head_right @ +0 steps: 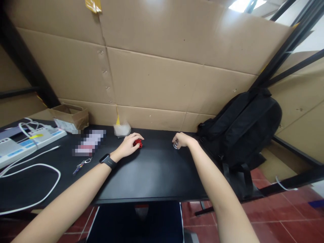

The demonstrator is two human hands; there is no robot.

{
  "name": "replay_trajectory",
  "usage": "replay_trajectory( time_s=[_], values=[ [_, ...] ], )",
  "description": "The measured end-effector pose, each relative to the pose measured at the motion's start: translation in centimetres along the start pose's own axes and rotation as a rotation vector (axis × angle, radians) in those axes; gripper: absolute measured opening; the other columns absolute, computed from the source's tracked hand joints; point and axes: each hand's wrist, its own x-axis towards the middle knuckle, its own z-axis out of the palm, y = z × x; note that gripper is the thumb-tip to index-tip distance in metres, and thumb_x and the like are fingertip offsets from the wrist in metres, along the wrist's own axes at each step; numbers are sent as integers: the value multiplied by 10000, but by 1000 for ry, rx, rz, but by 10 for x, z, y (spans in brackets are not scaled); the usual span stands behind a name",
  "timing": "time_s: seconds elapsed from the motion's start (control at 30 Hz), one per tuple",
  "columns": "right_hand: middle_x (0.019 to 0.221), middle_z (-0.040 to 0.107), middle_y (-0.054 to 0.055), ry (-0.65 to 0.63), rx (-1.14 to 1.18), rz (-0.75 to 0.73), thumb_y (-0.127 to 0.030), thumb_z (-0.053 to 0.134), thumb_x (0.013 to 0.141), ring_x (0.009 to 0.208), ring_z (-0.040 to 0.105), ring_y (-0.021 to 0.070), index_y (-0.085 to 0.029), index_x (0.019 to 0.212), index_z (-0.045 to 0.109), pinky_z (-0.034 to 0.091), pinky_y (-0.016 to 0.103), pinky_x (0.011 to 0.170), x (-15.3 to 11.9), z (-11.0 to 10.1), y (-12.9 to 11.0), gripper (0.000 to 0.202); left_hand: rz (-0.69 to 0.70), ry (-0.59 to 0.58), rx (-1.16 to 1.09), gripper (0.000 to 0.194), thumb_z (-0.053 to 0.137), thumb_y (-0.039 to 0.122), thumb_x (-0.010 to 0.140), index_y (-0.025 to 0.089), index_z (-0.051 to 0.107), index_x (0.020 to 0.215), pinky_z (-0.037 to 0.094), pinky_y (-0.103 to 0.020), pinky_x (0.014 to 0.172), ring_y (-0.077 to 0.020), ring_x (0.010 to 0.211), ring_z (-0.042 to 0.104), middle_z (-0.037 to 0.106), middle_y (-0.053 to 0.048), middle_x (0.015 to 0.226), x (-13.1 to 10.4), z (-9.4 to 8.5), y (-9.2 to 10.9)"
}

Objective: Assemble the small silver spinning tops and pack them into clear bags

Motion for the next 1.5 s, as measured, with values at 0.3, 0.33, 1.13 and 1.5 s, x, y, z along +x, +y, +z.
replay_trajectory(
  time_s=[0.3,0.33,1.13,1.5],
  values=[
    [1061,790,34,-27,21,8,-256,862,545,963,735,256,-241,1110,781,517,271,859,4,0,6,572,-3,1,-4,355,536,144,828,267,665,1135,431,-416,1028,-241,1146,578,622,-44,1222,0,-1,0],
    [1071,788,36,-25,21,4,-257,864,544,969,734,257,-240,1115,779,517,271,861,3,0,6,577,-3,1,-4,358,534,142,826,267,665,1135,432,-415,1026,-240,1144,579,623,-44,1221,0,0,0],
    [1131,743,75,154,128,1,-271,816,685,1036,696,266,-219,1174,725,519,297,879,-30,-15,-16,500,-27,20,104,351,542,223,878,274,630,1213,439,-449,1047,-268,1198,585,618,-56,1296,3,-27,-5],
    [1654,276,39,207,206,30,-635,476,941,1525,249,286,-337,1532,395,268,449,1228,-126,96,-102,666,-202,-198,324,511,425,542,988,367,474,1465,352,-566,1122,-371,1452,367,416,-40,1582,-117,-39,42]
  ],
)
